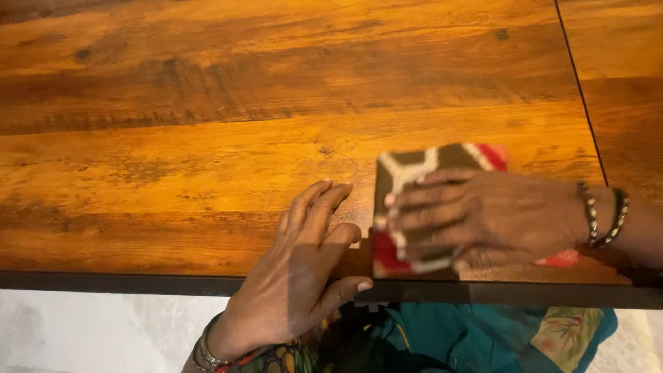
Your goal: The person wipes the surface of a wooden table using a patterned cloth. They move the cloth back and forth across the tabletop, covering different areas systematically.
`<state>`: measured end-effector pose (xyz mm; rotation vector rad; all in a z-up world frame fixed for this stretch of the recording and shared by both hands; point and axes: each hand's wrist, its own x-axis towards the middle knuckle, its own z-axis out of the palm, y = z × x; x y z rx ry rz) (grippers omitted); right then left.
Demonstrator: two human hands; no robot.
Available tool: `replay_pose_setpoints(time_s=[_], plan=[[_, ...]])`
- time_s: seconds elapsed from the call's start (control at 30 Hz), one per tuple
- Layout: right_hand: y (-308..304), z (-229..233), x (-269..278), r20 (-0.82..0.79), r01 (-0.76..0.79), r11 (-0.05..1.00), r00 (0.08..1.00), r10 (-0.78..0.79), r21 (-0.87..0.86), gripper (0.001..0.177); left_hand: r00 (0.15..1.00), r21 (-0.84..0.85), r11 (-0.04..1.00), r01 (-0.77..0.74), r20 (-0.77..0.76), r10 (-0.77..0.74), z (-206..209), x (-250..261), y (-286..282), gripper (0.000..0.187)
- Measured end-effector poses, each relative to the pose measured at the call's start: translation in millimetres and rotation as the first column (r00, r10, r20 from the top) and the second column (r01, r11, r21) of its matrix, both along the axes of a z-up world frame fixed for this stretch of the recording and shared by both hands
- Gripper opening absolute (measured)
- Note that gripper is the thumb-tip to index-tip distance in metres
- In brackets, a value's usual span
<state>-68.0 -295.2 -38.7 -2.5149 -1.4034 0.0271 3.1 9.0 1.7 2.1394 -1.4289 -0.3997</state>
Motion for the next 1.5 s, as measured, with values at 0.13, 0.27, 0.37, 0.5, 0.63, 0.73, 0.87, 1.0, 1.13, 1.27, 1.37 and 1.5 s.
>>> replay_pose_setpoints(time_s=[0.13, 0.27, 0.37, 0.5, 0.63, 0.73, 0.87, 1.0, 1.13, 1.27, 1.37, 1.5], plan=[[-37.1, -14.4, 18.2, 0.070, 0.315, 0.945, 0.948, -0.309, -0.084, 0.052, 1.000, -0.033, 0.999, 0.007, -0.011, -0.007, 1.0, 0.5, 1.4, 0.043], [-87.1, -24.9, 36.5, 0.208, 0.668, 0.739, 0.738, -0.642, -0.091, 0.062, 1.000, -0.022, 1.000, -0.003, -0.010, 0.003, 0.9, -0.5, 0.6, 0.044], [-93.0, -32.4, 36.0, 0.262, 0.756, 0.654, 0.635, -0.727, -0.018, 0.063, 1.000, -0.041, 0.999, -0.016, -0.003, 0.015, 1.2, -1.0, 0.8, 0.049], [-57.2, -22.6, 27.1, 0.202, 0.618, 0.784, 0.775, -0.598, -0.049, 0.057, 0.998, -0.077, 0.995, -0.056, 0.008, 0.057, 1.3, -2.7, 3.2, 0.060], [0.1, -11.7, 7.9, 0.096, 0.243, 0.970, 0.965, -0.243, 0.009, 0.049, 0.995, -0.103, 0.990, -0.100, 0.021, 0.102, -2.0, -2.8, 4.2, 0.067], [19.6, -3.9, -5.9, 0.037, 0.051, 0.997, 0.998, -0.053, 0.049, 0.046, 0.990, -0.102, 0.987, -0.122, 0.055, 0.128, -4.2, -2.2, 3.4, 0.070], [13.7, -7.7, 1.1, 0.098, 0.053, 0.999, 0.994, -0.053, -0.002, 0.050, 0.987, -0.093, 0.983, -0.157, 0.016, 0.159, -4.0, -3.4, 5.0, 0.071], [-26.1, -14.9, 20.7, 0.110, 0.445, 0.895, 0.891, -0.440, -0.024, 0.055, 0.982, -0.128, 0.977, -0.169, 0.057, 0.178, -4.1, -5.5, 5.1, 0.072], [-59.6, -23.7, 28.5, 0.189, 0.722, 0.691, 0.682, -0.707, -0.024, 0.061, 0.973, -0.202, 0.957, -0.207, 0.059, 0.223, -5.3, -7.2, 9.5, 0.072], [-49.4, -21.8, 25.6, 0.197, 0.663, 0.749, 0.737, -0.646, -0.025, 0.061, 0.959, -0.325, 0.907, -0.268, -0.001, 0.283, -9.3, -10.6, 16.0, 0.072], [-16.2, -12.0, 17.4, 0.185, 0.468, 0.883, 0.872, -0.454, -0.035, 0.055, 0.951, -0.387, 0.877, -0.283, 0.005, 0.309, -15.0, -10.3, 18.8, 0.071], [26.5, -1.4, 1.1, 0.111, 0.150, 0.989, 0.983, -0.148, -0.004, 0.054, 0.949, -0.397, 0.870, -0.292, -0.010, 0.314, -19.6, -11.3, 22.0, 0.071]])
